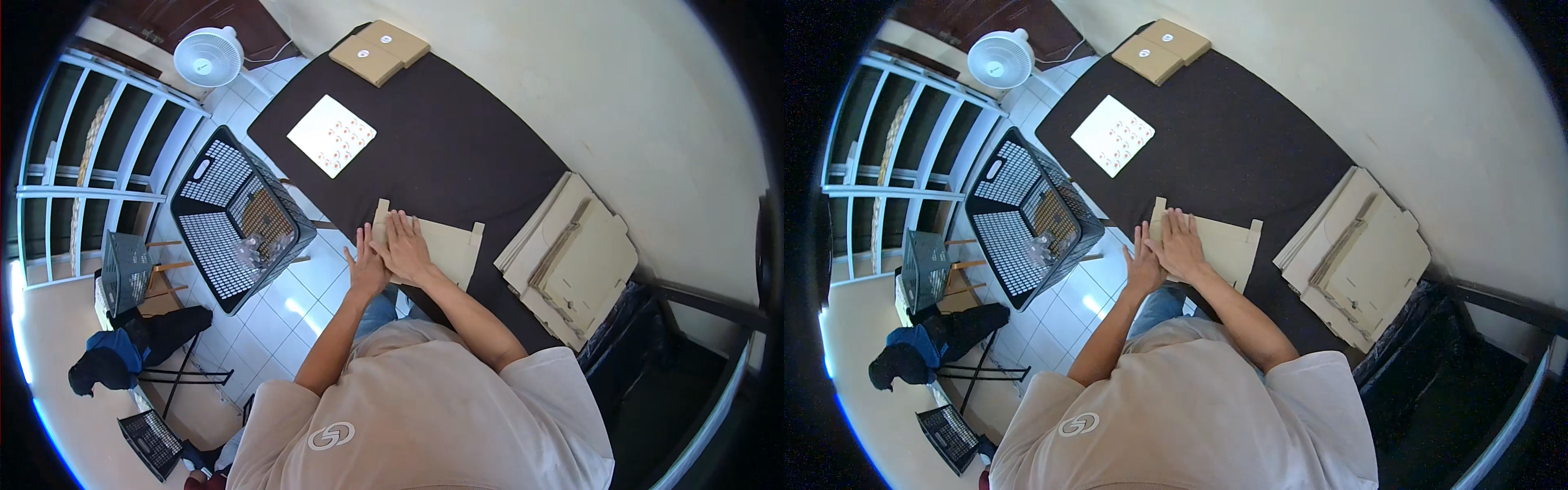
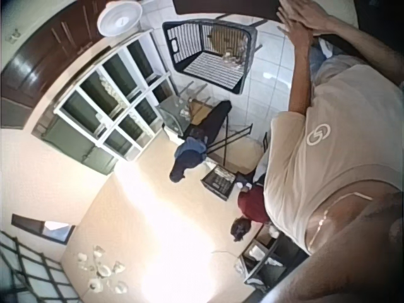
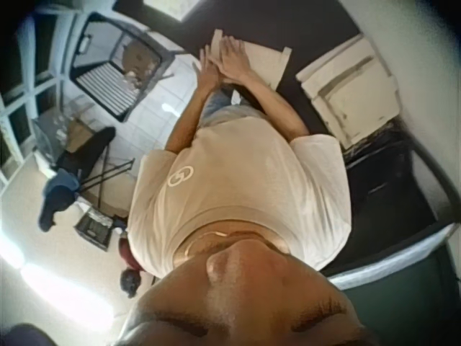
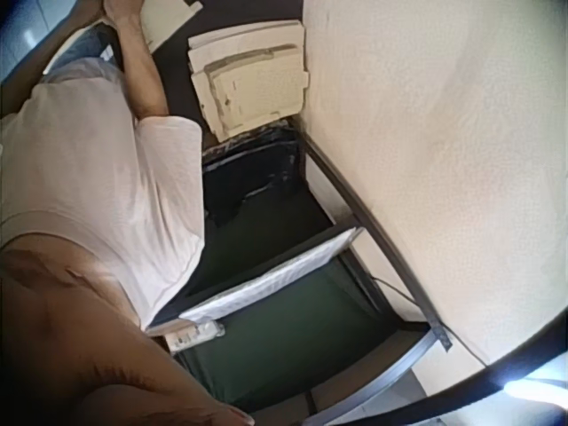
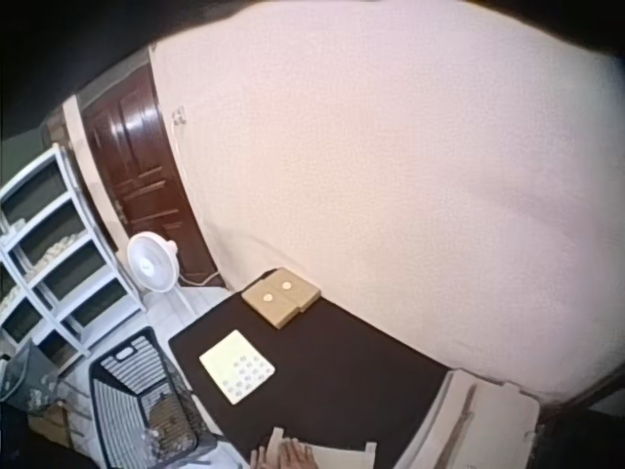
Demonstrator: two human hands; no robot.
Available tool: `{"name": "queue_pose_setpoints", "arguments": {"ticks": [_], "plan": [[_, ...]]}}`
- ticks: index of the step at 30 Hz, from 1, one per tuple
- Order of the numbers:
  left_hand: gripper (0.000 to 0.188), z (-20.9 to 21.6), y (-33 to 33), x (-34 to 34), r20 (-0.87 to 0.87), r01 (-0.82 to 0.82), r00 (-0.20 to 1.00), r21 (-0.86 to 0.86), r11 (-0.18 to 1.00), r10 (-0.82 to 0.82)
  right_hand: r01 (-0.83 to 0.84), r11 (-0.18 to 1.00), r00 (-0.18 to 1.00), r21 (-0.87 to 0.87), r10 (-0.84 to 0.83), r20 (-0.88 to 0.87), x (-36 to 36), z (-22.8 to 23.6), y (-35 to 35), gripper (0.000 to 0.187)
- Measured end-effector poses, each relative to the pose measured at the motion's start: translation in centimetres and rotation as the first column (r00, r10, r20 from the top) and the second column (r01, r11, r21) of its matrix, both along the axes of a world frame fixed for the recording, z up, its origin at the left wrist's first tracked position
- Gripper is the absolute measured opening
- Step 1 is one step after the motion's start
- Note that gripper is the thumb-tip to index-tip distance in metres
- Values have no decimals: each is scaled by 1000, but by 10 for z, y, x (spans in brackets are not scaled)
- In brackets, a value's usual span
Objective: The person folds and assembles small cardboard boxes by hand on a table.
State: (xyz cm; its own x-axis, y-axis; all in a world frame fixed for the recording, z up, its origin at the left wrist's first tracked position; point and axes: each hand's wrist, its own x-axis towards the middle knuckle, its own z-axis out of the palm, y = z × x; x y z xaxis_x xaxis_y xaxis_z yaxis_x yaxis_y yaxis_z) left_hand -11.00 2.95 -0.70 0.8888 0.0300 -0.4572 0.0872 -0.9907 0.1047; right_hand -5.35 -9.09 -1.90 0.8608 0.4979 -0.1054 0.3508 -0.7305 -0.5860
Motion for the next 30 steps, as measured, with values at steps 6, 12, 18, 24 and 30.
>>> {"name": "queue_pose_setpoints", "arguments": {"ticks": [6, 12, 18, 24, 30], "plan": [[67, 9, 1, -4, 123, -28, 991, -144, 989, 46, 76, 976, 997, -206, -69, 42, -20, 14, -104, 81], [74, 6, 2, -9, 265, 8, 960, -346, 938, 89, 143, 983, 989, -115, -147, -29, -5, 33, -129, 78], [75, 5, -2, -10, 440, 91, 896, -320, 943, 63, 227, 966, 974, -120, -226, 27, 23, 31, -123, 49], [73, 0, -5, -9, 265, 168, 958, -191, 967, -114, 326, 920, 919, -219, -254, 301, 9, -28, -62, 55], [80, -5, -6, -8, 129, 150, 983, -162, 975, -130, 69, 997, 985, 16, -71, 160, 20, -8, 20, 70]]}}
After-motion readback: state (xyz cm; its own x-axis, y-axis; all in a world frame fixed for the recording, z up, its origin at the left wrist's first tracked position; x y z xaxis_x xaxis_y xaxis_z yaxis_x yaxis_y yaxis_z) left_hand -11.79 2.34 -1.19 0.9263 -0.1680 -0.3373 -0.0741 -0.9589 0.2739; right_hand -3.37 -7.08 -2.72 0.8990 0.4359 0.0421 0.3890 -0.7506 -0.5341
